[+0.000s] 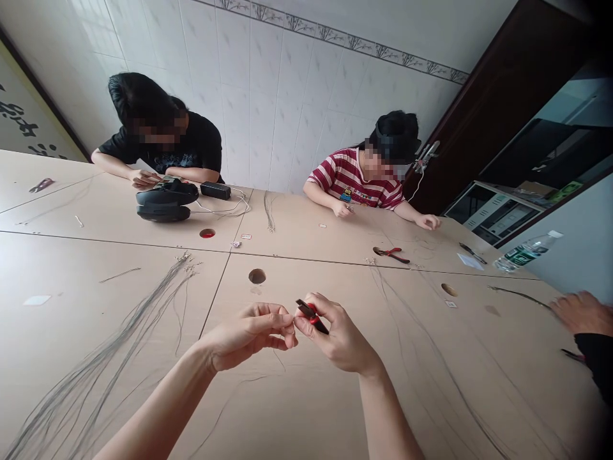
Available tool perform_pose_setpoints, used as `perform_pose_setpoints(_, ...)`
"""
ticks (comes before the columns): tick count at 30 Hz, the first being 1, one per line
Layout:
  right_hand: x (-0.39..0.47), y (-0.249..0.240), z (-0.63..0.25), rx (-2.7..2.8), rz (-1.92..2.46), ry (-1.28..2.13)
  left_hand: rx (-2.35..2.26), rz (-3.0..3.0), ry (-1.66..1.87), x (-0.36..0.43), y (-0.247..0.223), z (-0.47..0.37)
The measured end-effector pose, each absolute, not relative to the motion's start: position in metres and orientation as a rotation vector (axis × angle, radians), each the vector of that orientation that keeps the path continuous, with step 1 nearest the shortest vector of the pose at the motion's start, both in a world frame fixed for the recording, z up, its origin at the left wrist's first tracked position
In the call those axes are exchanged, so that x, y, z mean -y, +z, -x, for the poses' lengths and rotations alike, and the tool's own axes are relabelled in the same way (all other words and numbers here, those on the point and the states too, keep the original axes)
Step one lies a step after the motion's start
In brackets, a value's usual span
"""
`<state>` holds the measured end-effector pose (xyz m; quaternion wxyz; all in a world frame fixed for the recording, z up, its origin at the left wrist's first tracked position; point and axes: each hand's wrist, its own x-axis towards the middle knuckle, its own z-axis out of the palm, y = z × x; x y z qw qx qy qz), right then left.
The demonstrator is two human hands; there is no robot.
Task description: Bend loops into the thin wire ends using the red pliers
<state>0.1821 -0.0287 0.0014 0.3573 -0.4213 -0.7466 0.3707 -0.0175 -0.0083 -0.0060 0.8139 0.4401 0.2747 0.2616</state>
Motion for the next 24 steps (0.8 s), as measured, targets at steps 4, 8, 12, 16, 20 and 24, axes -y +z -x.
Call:
perform_pose_setpoints(4, 0.028, 0.000, -0.181, 1.895, 1.087, 0.967, -0.575, -0.852, 0.582, 0.009, -0.012, 0.016)
perform_pose_setpoints(8, 0.028, -0.004, -0.177, 1.704, 1.107, 0.883, -0.612, -0.710, 0.732, 0.009, -0.019, 0.012)
perform_pose_setpoints(12, 0.032, -0.006, -0.165, 1.499, 1.134, 0.773, -0.623, -0.624, 0.971, 0.010, -0.019, -0.002)
perform_pose_setpoints(16, 0.037, -0.004, -0.152, 1.454, 1.105, 0.833, -0.550, -0.671, 1.059, 0.015, -0.013, -0.017)
perform_pose_setpoints(20, 0.036, -0.006, -0.147, 1.397, 1.079, 0.985, -0.577, -0.681, 1.082, 0.020, -0.008, -0.024)
perform_pose_setpoints(24, 0.034, -0.010, -0.147, 1.336, 1.060, 1.046, -0.607, -0.645, 1.131, 0.021, -0.010, -0.026)
